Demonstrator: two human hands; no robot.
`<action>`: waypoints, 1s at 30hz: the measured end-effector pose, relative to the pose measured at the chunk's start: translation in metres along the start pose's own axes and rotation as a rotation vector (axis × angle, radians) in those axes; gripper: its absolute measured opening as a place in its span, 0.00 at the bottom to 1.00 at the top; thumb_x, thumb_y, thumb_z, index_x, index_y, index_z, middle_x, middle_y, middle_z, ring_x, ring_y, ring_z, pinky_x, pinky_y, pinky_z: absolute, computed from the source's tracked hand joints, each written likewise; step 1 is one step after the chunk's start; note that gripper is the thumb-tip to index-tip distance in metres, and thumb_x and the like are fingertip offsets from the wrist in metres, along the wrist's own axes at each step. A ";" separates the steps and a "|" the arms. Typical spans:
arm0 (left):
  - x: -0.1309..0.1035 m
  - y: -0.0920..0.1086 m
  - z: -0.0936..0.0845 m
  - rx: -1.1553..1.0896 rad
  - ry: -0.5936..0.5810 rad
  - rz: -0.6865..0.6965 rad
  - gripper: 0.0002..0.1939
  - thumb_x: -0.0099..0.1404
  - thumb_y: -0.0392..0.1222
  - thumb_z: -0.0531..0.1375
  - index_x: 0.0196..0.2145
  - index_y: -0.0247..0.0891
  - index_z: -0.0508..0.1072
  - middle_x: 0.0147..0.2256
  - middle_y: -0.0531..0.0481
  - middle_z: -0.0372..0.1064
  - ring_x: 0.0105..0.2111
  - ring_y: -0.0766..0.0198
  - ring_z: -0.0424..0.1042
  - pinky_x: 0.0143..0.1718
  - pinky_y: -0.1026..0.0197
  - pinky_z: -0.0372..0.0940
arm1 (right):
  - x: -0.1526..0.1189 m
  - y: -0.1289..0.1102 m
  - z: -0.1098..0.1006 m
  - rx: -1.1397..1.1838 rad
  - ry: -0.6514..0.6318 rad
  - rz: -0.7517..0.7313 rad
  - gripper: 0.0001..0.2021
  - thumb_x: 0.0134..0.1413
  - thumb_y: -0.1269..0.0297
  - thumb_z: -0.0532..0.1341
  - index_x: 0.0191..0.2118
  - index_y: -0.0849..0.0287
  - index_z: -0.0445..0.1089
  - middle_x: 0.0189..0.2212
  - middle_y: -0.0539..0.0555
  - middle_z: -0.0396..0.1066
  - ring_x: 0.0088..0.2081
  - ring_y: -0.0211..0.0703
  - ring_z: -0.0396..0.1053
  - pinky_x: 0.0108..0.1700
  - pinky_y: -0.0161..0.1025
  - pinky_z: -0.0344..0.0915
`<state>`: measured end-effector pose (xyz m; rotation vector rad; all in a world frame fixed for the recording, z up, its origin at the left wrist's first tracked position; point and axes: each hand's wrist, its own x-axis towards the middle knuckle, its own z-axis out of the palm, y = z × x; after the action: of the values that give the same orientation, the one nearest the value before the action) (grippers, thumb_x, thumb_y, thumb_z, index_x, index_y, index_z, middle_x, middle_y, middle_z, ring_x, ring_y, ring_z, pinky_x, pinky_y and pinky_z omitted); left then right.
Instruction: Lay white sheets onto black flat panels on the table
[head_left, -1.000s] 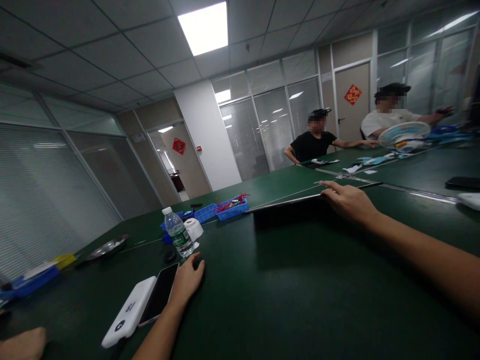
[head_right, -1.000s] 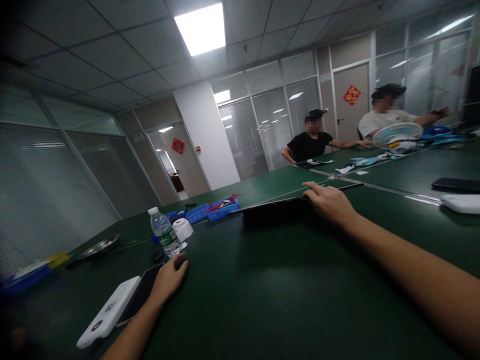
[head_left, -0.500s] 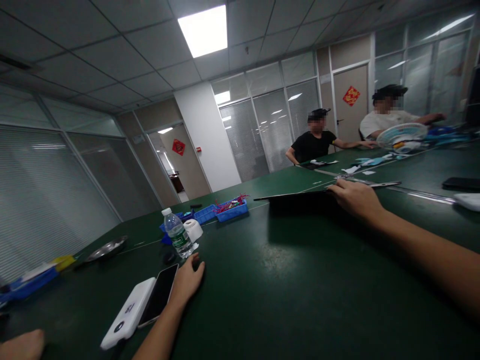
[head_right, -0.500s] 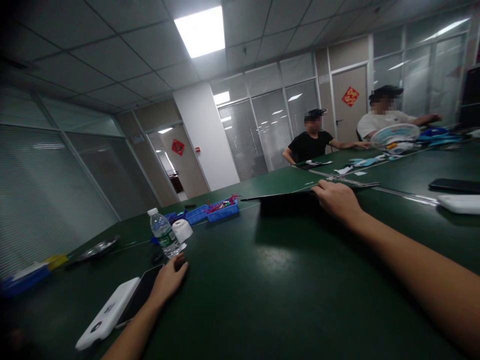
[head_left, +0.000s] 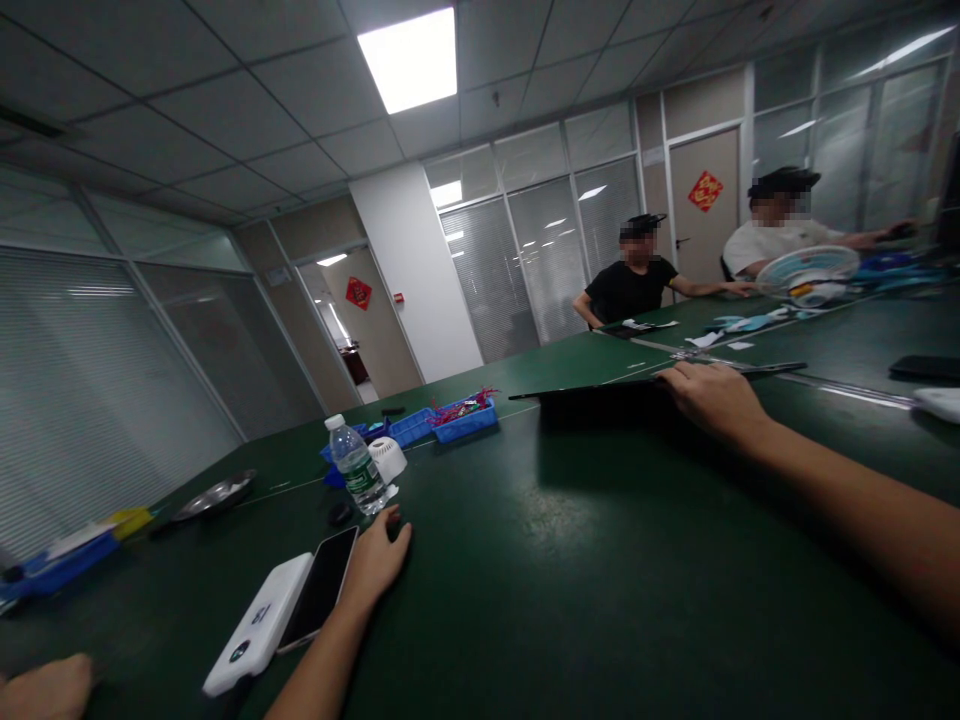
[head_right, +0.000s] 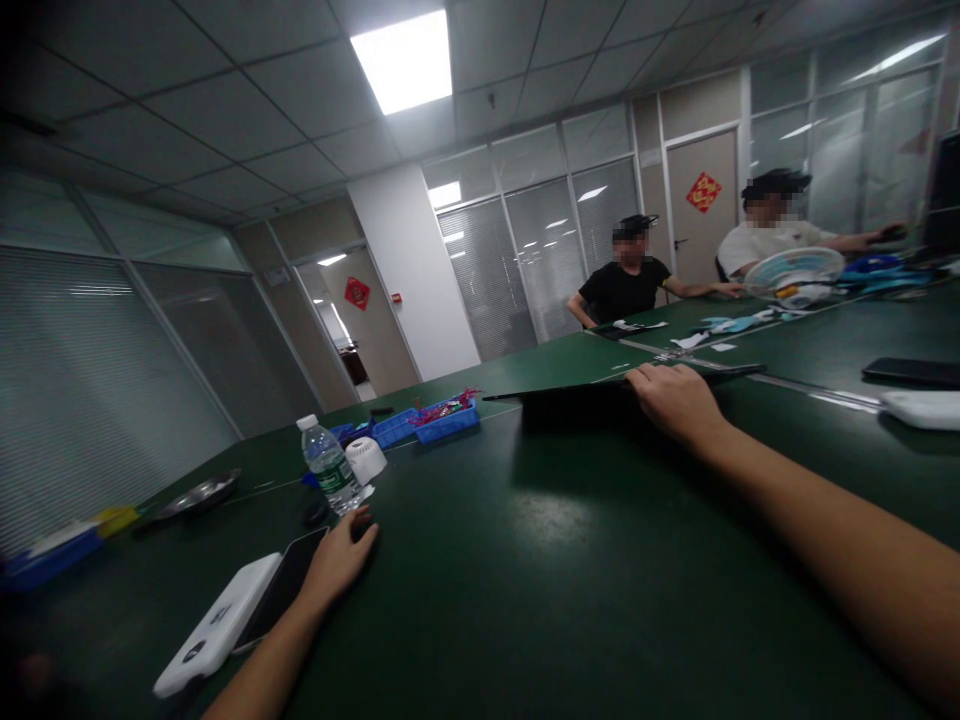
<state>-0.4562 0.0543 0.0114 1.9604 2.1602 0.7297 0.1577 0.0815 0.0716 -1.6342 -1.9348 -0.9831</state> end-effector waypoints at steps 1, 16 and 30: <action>0.000 0.001 0.000 -0.001 0.001 -0.002 0.28 0.70 0.50 0.57 0.63 0.35 0.67 0.56 0.38 0.75 0.57 0.47 0.74 0.59 0.48 0.65 | 0.001 0.000 -0.001 -0.009 -0.002 0.005 0.13 0.66 0.71 0.52 0.48 0.63 0.73 0.41 0.66 0.75 0.38 0.52 0.69 0.40 0.46 0.52; -0.003 0.008 -0.005 0.017 -0.009 -0.043 0.26 0.70 0.48 0.58 0.63 0.37 0.68 0.57 0.41 0.75 0.58 0.50 0.74 0.57 0.54 0.66 | 0.009 -0.022 -0.045 -0.170 -0.100 0.112 0.12 0.67 0.74 0.47 0.43 0.64 0.68 0.40 0.64 0.76 0.41 0.54 0.73 0.40 0.45 0.54; -0.003 0.009 -0.004 0.018 -0.025 -0.038 0.27 0.71 0.48 0.56 0.63 0.35 0.68 0.58 0.40 0.74 0.58 0.50 0.74 0.58 0.52 0.66 | 0.005 -0.015 -0.042 -0.160 -0.036 0.050 0.14 0.69 0.73 0.46 0.46 0.64 0.69 0.42 0.65 0.76 0.43 0.53 0.70 0.43 0.45 0.53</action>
<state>-0.4495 0.0509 0.0176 1.9205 2.1916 0.6787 0.1366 0.0528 0.0989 -1.7908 -1.8708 -1.1214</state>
